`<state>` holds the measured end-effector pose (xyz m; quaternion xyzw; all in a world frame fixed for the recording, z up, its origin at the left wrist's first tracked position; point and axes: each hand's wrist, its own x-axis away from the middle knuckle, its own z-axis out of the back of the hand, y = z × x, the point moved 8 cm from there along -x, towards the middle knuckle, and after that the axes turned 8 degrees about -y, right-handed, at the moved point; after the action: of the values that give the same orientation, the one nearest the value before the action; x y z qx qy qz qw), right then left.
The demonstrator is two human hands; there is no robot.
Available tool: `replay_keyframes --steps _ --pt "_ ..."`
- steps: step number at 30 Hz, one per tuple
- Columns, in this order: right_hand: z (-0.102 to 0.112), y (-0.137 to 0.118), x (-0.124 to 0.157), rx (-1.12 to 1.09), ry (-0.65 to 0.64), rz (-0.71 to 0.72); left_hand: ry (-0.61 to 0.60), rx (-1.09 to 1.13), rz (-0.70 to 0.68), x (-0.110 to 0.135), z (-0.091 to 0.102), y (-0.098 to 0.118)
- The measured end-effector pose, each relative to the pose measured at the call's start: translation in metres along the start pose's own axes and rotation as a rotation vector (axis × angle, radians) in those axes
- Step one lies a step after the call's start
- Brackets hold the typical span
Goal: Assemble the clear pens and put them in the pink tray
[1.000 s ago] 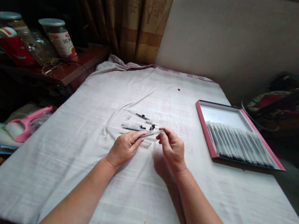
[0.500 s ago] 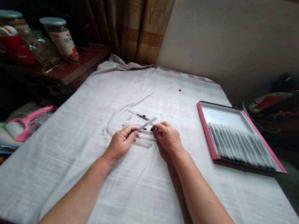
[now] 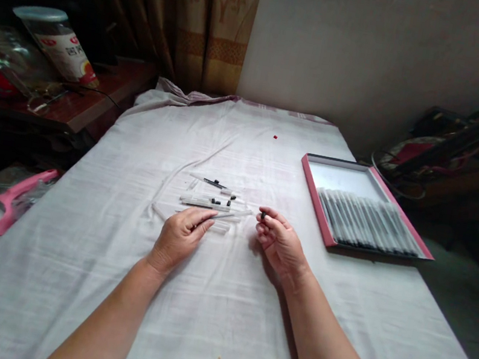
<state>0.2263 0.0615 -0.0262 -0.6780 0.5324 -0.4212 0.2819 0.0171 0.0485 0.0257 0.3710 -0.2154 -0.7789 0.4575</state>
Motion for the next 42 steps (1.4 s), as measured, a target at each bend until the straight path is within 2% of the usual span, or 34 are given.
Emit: replay_keyframes --steps 4,11,24,30,42 --pt "-0.001 -0.001 0.003 -0.032 -0.025 -0.004 -0.023 -0.003 -0.019 0.0 -0.004 0.004" --pt "0.001 0.0 -0.003 0.14 -0.074 0.043 -0.053 -0.004 0.001 0.0 -0.005 -0.001" --pt "-0.006 -0.004 -0.003 0.303 -0.144 0.101 -0.082 -0.051 -0.039 -0.001 -0.01 0.002" --pt "-0.001 -0.014 0.0 0.515 -0.105 0.197 -0.089 -0.07 -0.049 0.0 -0.009 0.002" --pt "-0.002 -0.022 0.004 0.738 -0.087 0.389 -0.09 -0.054 -0.026 -0.001 -0.009 0.001"
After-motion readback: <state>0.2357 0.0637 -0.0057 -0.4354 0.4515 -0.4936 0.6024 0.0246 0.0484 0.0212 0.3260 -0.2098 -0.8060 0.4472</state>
